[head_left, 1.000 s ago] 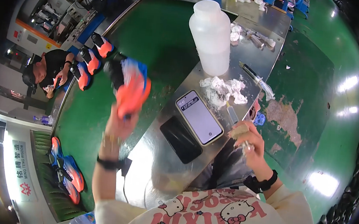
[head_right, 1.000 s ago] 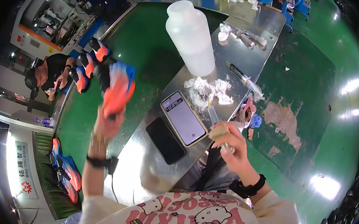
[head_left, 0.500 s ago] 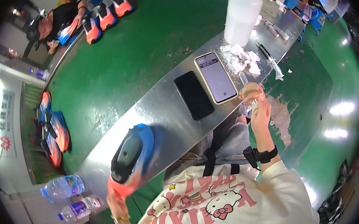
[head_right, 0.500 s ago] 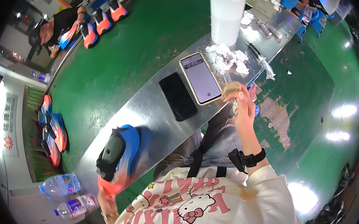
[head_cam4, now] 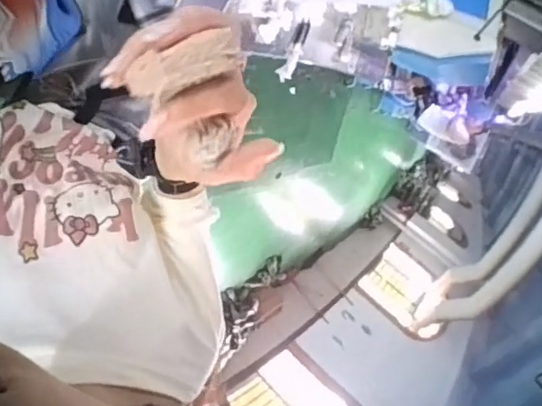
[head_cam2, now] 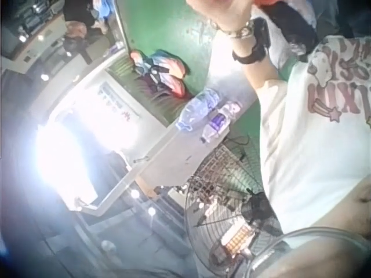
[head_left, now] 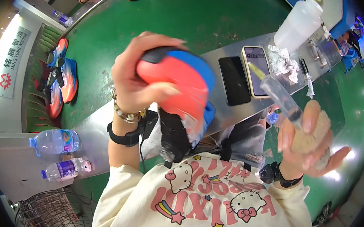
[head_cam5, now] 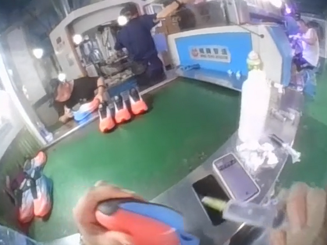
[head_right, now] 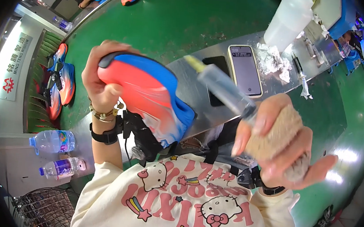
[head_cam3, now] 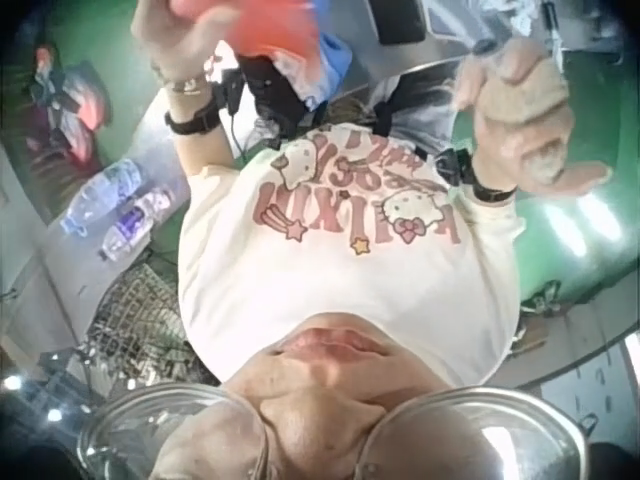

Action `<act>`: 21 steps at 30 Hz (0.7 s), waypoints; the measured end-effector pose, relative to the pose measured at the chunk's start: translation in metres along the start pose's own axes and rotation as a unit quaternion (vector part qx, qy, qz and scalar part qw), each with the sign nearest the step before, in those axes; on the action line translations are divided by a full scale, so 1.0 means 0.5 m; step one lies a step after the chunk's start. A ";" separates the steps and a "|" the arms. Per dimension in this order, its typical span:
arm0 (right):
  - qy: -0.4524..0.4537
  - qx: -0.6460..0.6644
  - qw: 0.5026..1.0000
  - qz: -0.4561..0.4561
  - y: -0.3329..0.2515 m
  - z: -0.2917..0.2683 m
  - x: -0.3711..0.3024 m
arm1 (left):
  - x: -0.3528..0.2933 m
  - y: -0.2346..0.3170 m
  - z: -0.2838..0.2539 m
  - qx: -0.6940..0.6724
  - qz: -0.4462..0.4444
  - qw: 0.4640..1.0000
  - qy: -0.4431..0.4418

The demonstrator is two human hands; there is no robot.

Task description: Using a syringe to inject adhesive or sealant into the gap between the sole and the upper of athletic shoes.

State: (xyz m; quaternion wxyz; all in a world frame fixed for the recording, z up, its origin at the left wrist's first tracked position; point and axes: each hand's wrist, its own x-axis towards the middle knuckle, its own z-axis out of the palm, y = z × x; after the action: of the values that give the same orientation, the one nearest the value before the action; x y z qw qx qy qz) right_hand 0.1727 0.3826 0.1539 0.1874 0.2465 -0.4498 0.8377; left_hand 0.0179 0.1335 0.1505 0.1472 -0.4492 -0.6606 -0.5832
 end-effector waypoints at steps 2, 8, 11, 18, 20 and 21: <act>-0.068 0.097 0.991 0.062 -0.007 0.015 0.013 | 0.025 0.021 0.024 0.029 0.038 0.998 -0.034; -0.007 0.170 0.979 0.115 -0.015 -0.029 -0.038 | 0.036 0.042 0.038 0.102 0.067 0.987 -0.105; -0.040 0.143 0.981 0.126 -0.013 0.000 0.008 | 0.043 0.037 0.050 0.092 0.070 0.987 -0.116; -0.044 0.108 0.988 0.096 0.006 0.010 0.017 | 0.048 0.020 0.044 0.095 0.118 0.980 -0.129; -0.054 0.088 0.991 0.091 0.013 0.002 0.015 | 0.047 0.011 0.035 0.100 0.118 0.980 -0.127; -0.065 0.076 0.991 0.089 0.019 -0.005 0.011 | 0.047 0.008 0.029 0.106 0.118 0.980 -0.123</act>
State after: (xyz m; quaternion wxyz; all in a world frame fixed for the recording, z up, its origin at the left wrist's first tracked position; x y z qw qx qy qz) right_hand 0.1625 0.3803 0.1494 0.0635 0.2729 -0.4164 0.8649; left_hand 0.0130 0.1559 0.1659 0.1798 -0.5743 -0.6737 -0.4289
